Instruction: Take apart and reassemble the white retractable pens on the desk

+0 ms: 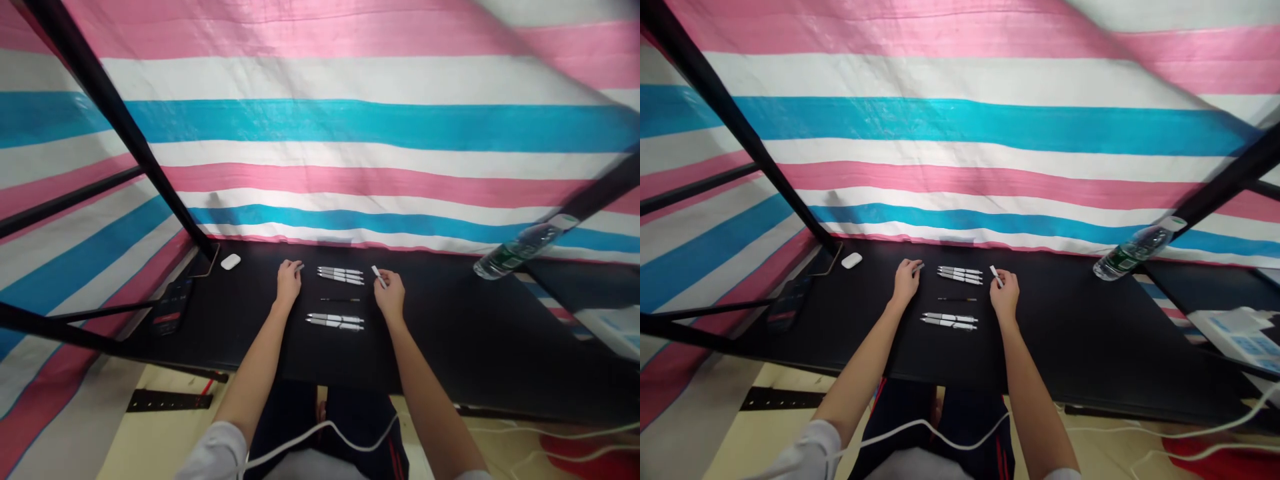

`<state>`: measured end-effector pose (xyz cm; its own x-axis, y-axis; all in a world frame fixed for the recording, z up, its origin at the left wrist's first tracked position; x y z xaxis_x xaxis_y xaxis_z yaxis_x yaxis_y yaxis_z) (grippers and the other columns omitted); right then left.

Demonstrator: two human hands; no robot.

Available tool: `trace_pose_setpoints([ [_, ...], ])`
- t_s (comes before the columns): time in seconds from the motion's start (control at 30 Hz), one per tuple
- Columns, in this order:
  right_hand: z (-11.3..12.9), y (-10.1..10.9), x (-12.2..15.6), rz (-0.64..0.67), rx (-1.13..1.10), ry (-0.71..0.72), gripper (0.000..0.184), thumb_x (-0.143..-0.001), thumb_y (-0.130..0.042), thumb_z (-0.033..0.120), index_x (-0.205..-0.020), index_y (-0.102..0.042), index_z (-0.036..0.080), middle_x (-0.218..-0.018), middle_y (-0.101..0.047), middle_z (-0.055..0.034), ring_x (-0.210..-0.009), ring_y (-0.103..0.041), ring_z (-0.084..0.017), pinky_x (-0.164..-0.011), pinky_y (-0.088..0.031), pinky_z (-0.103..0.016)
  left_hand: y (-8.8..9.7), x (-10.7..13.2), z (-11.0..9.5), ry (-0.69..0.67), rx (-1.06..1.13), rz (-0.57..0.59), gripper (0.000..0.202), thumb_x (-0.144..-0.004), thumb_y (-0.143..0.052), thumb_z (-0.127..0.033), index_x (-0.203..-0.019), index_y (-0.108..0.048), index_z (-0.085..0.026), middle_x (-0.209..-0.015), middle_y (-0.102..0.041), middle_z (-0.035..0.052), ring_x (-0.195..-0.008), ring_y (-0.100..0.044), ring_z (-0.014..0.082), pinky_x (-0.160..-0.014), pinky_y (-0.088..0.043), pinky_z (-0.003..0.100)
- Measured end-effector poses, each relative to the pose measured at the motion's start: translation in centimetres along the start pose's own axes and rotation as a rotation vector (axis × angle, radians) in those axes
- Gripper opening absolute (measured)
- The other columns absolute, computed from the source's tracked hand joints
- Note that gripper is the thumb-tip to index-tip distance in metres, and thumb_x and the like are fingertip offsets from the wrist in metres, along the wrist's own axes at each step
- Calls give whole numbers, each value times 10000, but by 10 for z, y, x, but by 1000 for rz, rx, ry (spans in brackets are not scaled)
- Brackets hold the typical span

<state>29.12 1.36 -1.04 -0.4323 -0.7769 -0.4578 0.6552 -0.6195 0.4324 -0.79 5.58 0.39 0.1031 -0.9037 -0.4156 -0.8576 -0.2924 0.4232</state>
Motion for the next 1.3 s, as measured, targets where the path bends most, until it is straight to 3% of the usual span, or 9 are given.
trace_pose_setpoints([
  [0.3, 4, 3, 2, -6, 131, 58, 292, -753, -468, 213, -945, -682, 159, -861, -581, -83, -739, -551, -203, -735, -458, -344, -1, -1, -6, -75, -38, 8, 352, -775, -499, -55, -1043, -681, -192, -944, -557, 111, -986, -500, 276, -951, -378, 424],
  [0.53, -7, -1, 2, -4, 300, 87, 295, -706, -486, 190, -888, -716, 154, -806, -590, -103, -744, -497, -234, -722, -407, -365, -5, 2, 0, -67, -278, 73, 354, -767, -488, -37, -1038, -669, -173, -941, -609, 131, -928, -507, 293, -874, -378, 432],
  [0.7, -8, -3, 3, 26, 368, 72, 304, -699, -486, 192, -871, -734, 153, -804, -604, -110, -719, -476, -230, -695, -378, -363, -6, 3, 0, -82, -319, 81, 378, -751, -510, -38, -1072, -652, -179, -981, -629, 132, -956, -501, 302, -856, -370, 419],
  [0.93, -3, -4, 6, 60, 418, 79, 308, -730, -479, 177, -912, -725, 142, -843, -603, -124, -786, -473, -245, -722, -365, -369, -5, 2, 0, -75, -263, 63, 330, -759, -543, -55, -1028, -668, -198, -920, -638, 122, -944, -514, 304, -857, -360, 405],
  [1.3, 5, -4, 9, 106, 510, 26, 275, -749, -551, 191, -982, -696, 172, -912, -592, -101, -866, -471, -246, -757, -348, -358, -6, 0, -6, -46, -442, 185, 294, -785, -602, -184, -1073, -649, -220, -979, -674, 60, -954, -554, 258, -865, -395, 375],
])
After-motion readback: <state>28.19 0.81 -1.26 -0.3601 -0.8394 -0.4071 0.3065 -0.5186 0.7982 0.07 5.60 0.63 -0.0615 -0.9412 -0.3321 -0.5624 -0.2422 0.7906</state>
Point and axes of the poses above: each hand's wrist, its own x-axis away from the middle knuckle, its own y-axis out of the back of the hand, z = x × y, the point moved 4 cm from there along -x, towards the middle knuckle
